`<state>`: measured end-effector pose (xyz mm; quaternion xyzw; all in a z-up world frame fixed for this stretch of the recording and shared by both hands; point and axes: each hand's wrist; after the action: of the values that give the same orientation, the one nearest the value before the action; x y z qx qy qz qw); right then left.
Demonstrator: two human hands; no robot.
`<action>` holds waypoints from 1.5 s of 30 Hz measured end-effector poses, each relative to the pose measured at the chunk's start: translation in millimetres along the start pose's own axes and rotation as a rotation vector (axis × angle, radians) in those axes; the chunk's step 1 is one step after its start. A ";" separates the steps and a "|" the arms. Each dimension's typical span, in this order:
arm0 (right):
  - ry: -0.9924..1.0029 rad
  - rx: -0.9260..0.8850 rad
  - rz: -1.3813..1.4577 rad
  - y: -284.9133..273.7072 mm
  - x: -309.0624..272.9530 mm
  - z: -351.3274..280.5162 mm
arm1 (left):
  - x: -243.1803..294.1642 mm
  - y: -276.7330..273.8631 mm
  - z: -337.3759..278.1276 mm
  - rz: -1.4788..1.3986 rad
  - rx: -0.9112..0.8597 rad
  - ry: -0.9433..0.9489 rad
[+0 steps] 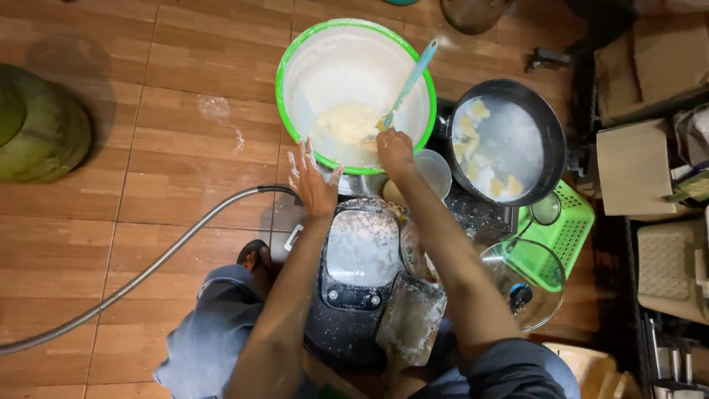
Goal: Preparing and frying small dough-based snacks, including mixing batter, adding an egg, and shaping dough pieces.
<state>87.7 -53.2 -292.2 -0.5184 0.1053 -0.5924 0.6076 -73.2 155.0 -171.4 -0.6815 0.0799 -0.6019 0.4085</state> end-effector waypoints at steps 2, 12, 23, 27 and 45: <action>-0.020 0.002 0.031 -31.3 11.2 13.8 | 3.0 -3.4 -1.1 -0.005 -0.008 -0.012; -0.213 0.033 -0.112 20.4 -2.4 -18.9 | 0.1 -3.6 -4.3 -0.047 -0.032 -0.027; -0.100 -0.567 0.406 -16.9 29.5 15.7 | 2.8 -4.2 -7.4 -0.011 -0.018 -0.050; -0.116 -0.607 0.470 -32.0 31.7 15.6 | 4.8 -5.7 -5.5 -0.048 -0.005 -0.046; 0.077 -1.133 0.935 -85.7 33.8 51.2 | 2.6 -1.1 -6.8 -0.044 0.009 -0.050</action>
<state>82.7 -34.9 -188.5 -0.6326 0.6266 -0.1440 0.4318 -79.0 151.1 -169.1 -0.6959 0.0517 -0.5941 0.4001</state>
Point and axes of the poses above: each hand's wrist, its own z-axis towards the middle knuckle, its own y-axis out of the palm, x = y × z, and after that the axes turned 1 degree about -z, right-handed
